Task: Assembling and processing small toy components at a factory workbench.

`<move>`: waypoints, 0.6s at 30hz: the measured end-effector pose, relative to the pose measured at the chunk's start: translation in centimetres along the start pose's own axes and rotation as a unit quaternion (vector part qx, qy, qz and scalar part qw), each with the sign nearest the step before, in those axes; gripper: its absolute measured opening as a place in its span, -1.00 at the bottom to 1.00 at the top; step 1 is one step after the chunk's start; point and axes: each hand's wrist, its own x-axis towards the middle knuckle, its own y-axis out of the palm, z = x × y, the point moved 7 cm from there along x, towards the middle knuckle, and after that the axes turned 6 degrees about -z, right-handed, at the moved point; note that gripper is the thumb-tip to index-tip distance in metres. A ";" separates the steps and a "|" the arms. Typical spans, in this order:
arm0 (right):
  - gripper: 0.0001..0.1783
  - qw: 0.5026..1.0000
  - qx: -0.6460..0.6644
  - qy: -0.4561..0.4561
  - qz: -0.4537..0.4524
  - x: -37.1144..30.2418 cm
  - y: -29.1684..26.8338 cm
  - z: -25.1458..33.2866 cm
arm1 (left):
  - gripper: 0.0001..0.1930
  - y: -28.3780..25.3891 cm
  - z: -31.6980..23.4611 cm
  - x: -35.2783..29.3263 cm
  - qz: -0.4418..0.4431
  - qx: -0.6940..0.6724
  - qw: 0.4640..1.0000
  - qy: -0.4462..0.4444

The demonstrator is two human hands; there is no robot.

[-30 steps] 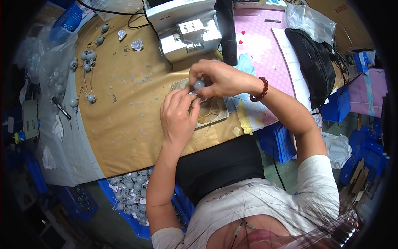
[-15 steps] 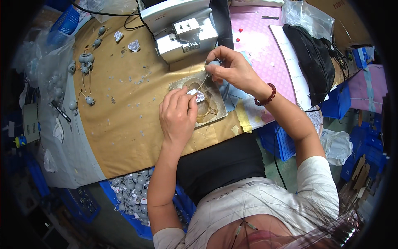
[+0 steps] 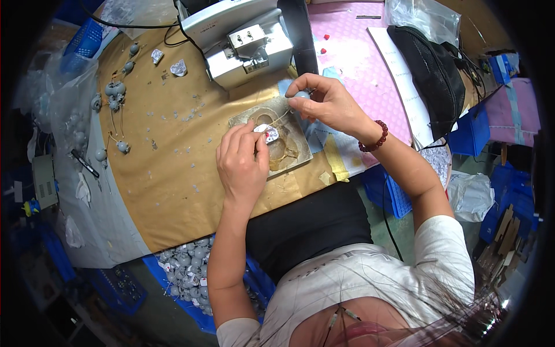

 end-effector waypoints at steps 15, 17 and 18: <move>-0.80 0.880 -0.348 -0.323 -0.005 -2.2 1.9 2.2 | -0.92 0.1 0.1 -0.1 0.001 0.002 1.000 0.005; -0.77 0.875 -0.340 -0.345 -0.005 -2.7 3.0 2.6 | -0.92 0.1 0.2 -0.1 0.000 0.001 1.000 0.007; -0.75 0.872 -0.335 -0.356 -0.004 -3.0 3.6 2.8 | -0.91 0.1 0.3 0.0 0.000 -0.003 1.000 0.006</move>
